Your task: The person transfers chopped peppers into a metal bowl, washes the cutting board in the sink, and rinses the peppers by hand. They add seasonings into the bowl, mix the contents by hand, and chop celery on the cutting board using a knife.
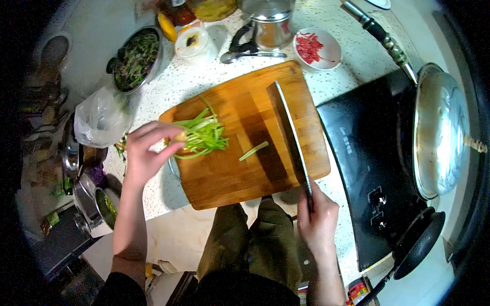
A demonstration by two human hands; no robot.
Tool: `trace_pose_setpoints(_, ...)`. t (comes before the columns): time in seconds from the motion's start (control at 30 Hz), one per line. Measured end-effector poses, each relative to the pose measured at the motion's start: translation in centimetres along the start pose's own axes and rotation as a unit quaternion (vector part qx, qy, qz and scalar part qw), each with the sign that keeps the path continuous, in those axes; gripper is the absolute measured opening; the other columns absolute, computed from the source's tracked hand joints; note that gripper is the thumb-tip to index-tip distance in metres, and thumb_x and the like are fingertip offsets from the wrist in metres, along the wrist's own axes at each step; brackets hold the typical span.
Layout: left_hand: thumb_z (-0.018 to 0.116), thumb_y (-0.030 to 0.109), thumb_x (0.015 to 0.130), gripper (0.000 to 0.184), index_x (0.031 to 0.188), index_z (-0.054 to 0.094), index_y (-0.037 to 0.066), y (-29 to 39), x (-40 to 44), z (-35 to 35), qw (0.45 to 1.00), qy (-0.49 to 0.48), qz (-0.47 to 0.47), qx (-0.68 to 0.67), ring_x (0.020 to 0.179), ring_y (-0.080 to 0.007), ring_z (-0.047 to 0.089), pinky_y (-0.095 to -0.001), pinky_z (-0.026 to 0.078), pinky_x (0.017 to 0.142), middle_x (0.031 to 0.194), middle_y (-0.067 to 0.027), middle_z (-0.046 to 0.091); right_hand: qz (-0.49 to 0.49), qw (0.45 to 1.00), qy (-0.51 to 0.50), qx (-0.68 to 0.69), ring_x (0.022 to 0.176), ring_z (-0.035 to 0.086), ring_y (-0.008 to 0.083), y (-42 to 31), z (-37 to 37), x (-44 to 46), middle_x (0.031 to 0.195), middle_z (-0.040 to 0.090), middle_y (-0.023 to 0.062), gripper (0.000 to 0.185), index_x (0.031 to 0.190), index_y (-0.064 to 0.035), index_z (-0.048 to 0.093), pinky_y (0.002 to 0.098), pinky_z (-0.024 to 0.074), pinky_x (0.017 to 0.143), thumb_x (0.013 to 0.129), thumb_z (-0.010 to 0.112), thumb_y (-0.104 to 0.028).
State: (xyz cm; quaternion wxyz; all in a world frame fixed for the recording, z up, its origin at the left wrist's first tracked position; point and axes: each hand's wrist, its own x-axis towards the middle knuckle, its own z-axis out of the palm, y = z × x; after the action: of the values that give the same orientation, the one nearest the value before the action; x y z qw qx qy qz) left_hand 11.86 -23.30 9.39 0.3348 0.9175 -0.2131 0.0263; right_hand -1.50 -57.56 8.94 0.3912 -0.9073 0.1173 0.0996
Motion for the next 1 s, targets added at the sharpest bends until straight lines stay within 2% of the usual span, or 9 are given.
trace_pose_setpoints(0.1, 0.089, 0.01, 0.069, 0.031, 0.099, 0.079, 0.009, 5.2, 1.1, 3.7, 0.998, 0.025, 0.048, -0.019, 0.079, -0.0174, 0.069, -0.0282, 0.055, 0.066, 0.095, -0.0062, 0.071, -0.016, 1.0, 0.017, -0.006, 0.057, 0.067, 0.0253, 0.6, -0.2, -0.1, 0.069, 0.065, 0.0195, 0.037, 0.125, 0.0045, 0.064, 0.0351, 0.052, 0.058, 0.089, 0.065, 0.0)
trace_pose_setpoints(0.13, 0.089, 0.01, 0.069, 0.032, 0.1, 0.08, 0.009, 7.0, 1.8, 5.4, 0.999, 0.008, 0.018, -0.032, 0.08, -0.0176, 0.069, -0.0274, 0.056, 0.066, 0.094, -0.0065, 0.07, -0.01, 1.0, 0.017, -0.018, 0.061, 0.069, 0.0271, 0.6, -0.4, -0.2, 0.073, 0.067, 0.0205, 0.04, 0.128, 0.004, 0.063, 0.0362, 0.054, 0.06, 0.088, 0.066, 0.0)
trace_pose_setpoints(0.23, 0.087, 0.01, 0.071, 0.028, 0.097, 0.078, 0.008, 7.6, 3.8, 12.5, 0.997, 0.051, 0.064, 0.009, 0.077, -0.0207, 0.066, -0.0322, 0.056, 0.066, 0.09, -0.0051, 0.067, -0.017, 0.999, 0.032, -0.02, 0.064, 0.069, 0.0309, 0.4, -1.0, -0.2, 0.077, 0.068, 0.0215, 0.043, 0.13, 0.0002, 0.062, 0.0373, 0.0545, 0.062, 0.088, 0.065, 0.0)
trace_pose_setpoints(0.37, 0.083, 0.006, 0.071, 0.022, 0.091, 0.074, 0.005, 5.7, 4.4, 17.5, 0.999, 0.027, 0.018, 0.021, 0.083, -0.0252, 0.067, -0.0364, 0.055, 0.072, 0.09, -0.0052, 0.068, -0.014, 0.999, 0.023, -0.017, 0.065, 0.07, 0.0341, 0.5, -1.3, -0.2, 0.075, 0.067, 0.0205, 0.042, 0.131, -0.0029, 0.062, 0.0391, 0.0546, 0.061, 0.089, 0.065, -0.002)
trace_pose_setpoints(0.5, 0.082, 0.005, 0.07, 0.021, 0.089, 0.073, 0.005, 6.2, 4.7, 17.3, 0.998, 0.069, 0.001, 0.001, 0.084, -0.0274, 0.067, -0.0374, 0.055, 0.073, 0.091, -0.0064, 0.068, -0.022, 0.999, 0.024, -0.002, 0.063, 0.069, 0.0351, 0.9, -0.5, -0.4, 0.074, 0.067, 0.0208, 0.042, 0.131, -0.0032, 0.062, 0.0408, 0.0547, 0.06, 0.089, 0.065, -0.002)
trace_pose_setpoints(0.57, 0.079, 0.002, 0.069, 0.02, 0.088, 0.071, 0.004, 5.5, 4.5, 17.5, 0.995, 0.06, 0.066, -0.034, 0.084, -0.0291, 0.067, -0.0375, 0.055, 0.073, 0.09, -0.0075, 0.068, -0.023, 1.0, 0.013, -0.002, 0.064, 0.068, 0.0364, 0.8, -0.2, -0.3, 0.075, 0.067, 0.0212, 0.042, 0.131, -0.0032, 0.062, 0.0427, 0.055, 0.06, 0.089, 0.065, -0.002)
trace_pose_setpoints(0.6, 0.079, 0.002, 0.069, 0.02, 0.088, 0.071, 0.004, 5.4, 4.4, 17.4, 0.995, 0.059, 0.067, -0.034, 0.084, -0.0291, 0.067, -0.0375, 0.055, 0.073, 0.09, -0.0075, 0.068, -0.021, 1.0, 0.007, -0.003, 0.064, 0.068, 0.0368, 0.9, 0.0, -0.3, 0.075, 0.067, 0.021, 0.041, 0.13, -0.0029, 0.062, 0.0438, 0.055, 0.06, 0.089, 0.065, -0.005)
trace_pose_setpoints(0.67, 0.075, -0.001, 0.07, 0.018, 0.086, 0.071, 0.006, 5.4, 4.4, 17.5, 0.998, 0.042, 0.054, -0.011, 0.085, -0.026, 0.067, -0.0368, 0.056, 0.071, 0.092, -0.0045, 0.069, -0.023, 1.0, 0.003, -0.013, 0.064, 0.068, 0.0367, 0.9, 0.4, -0.2, 0.074, 0.067, 0.0206, 0.04, 0.129, -0.0028, 0.062, 0.0442, 0.0548, 0.06, 0.09, 0.066, -0.006)
trace_pose_setpoints(1.0, 0.076, -0.001, 0.069, 0.022, 0.09, 0.072, 0.006, 5.6, 4.7, 17.5, 0.999, 0.038, 0.02, -0.013, 0.085, -0.0281, 0.068, -0.0383, 0.056, 0.073, 0.09, -0.007, 0.07, -0.026, 0.991, -0.014, -0.132, 0.062, 0.068, 0.0335, -0.9, 1.6, 0.4, 0.077, 0.069, 0.0176, 0.043, 0.13, -0.0014, 0.059, 0.0424, 0.0564, 0.058, 0.088, 0.066, -0.01)
